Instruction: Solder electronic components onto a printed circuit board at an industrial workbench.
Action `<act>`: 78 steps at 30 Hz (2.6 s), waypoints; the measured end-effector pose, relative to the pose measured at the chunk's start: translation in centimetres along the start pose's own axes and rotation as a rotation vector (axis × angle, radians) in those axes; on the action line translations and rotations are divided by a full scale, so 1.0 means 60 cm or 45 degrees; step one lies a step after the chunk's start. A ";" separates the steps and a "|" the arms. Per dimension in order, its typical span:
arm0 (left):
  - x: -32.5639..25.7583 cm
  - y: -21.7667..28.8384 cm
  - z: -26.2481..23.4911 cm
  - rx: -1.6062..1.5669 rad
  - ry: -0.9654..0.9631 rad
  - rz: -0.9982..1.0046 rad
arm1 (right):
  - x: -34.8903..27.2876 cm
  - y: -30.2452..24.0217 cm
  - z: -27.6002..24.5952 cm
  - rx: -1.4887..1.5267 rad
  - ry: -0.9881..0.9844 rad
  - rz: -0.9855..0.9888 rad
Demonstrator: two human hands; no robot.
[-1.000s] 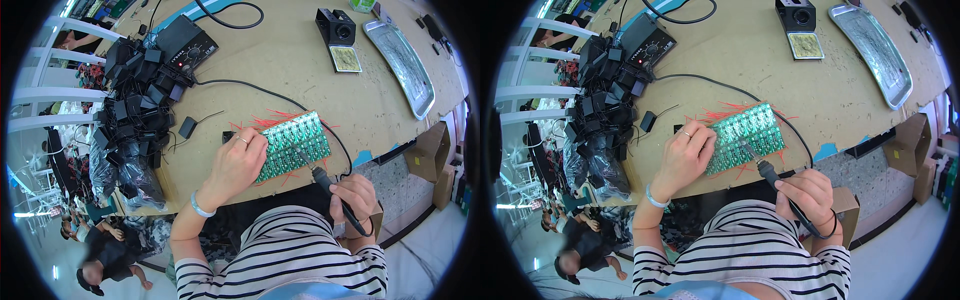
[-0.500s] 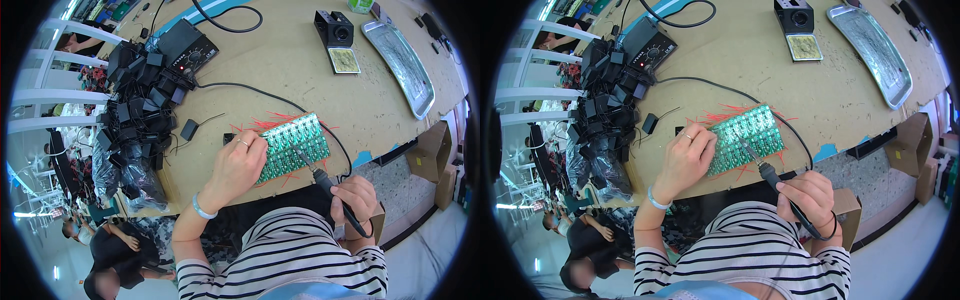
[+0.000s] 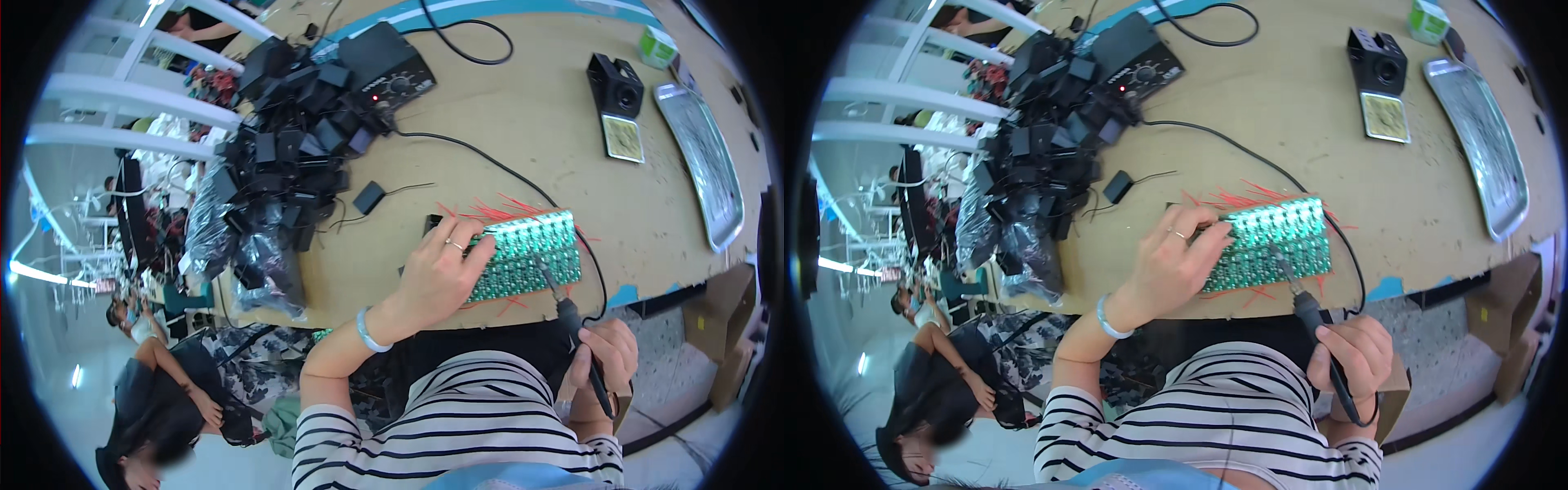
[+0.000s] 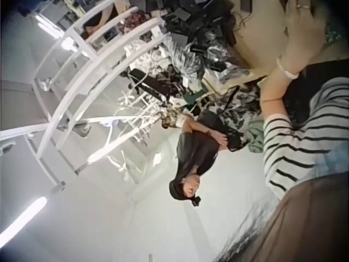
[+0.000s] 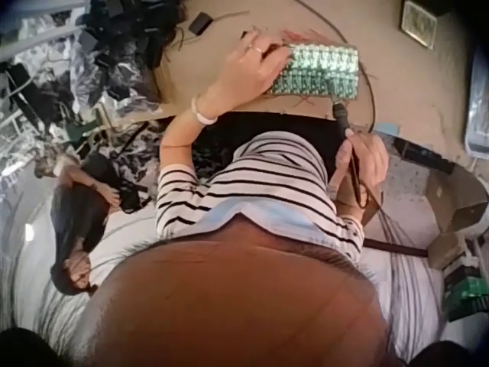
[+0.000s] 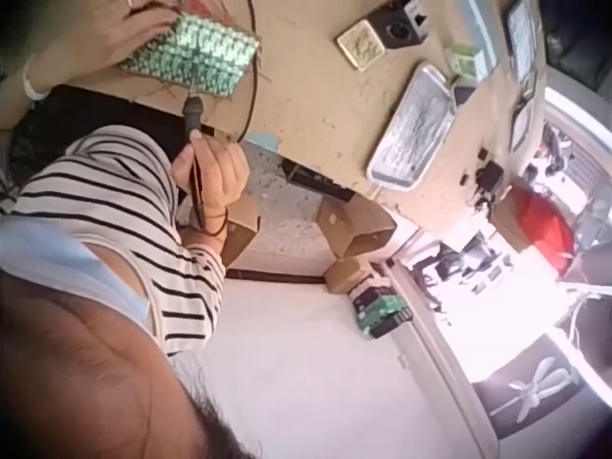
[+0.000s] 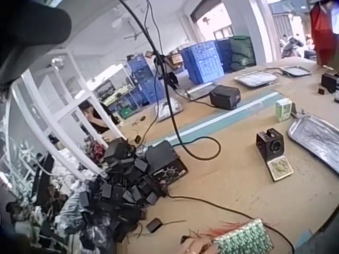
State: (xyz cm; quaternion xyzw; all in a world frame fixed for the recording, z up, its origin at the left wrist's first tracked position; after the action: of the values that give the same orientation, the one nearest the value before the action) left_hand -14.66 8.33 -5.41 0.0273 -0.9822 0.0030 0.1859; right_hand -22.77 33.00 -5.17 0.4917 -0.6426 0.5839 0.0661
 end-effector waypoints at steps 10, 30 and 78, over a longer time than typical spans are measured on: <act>-0.115 -0.174 -0.034 0.565 -0.236 -0.571 | 0.010 0.007 0.004 -0.005 -0.005 0.045; -0.121 -0.186 -0.002 -1.126 0.259 -1.170 | 0.015 0.001 0.005 0.008 -0.021 0.029; 0.072 -0.019 0.021 -0.149 -0.455 0.095 | 0.029 0.057 0.035 0.099 -0.056 0.070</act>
State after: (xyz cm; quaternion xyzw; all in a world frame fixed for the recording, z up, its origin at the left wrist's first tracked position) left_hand -19.05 6.97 -4.99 -0.0198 -0.9984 -0.0520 0.0097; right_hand -25.03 29.73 -7.01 0.4888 -0.6341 0.5989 0.0167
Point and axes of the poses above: each hand's wrist, its own x-axis towards the middle knuckle, its own z-axis out of the palm, y = z × x, the point moved 4 cm from there along x, towards the middle knuckle, and after that the axes turned 14 degrees about x, right-handed, at the moved point
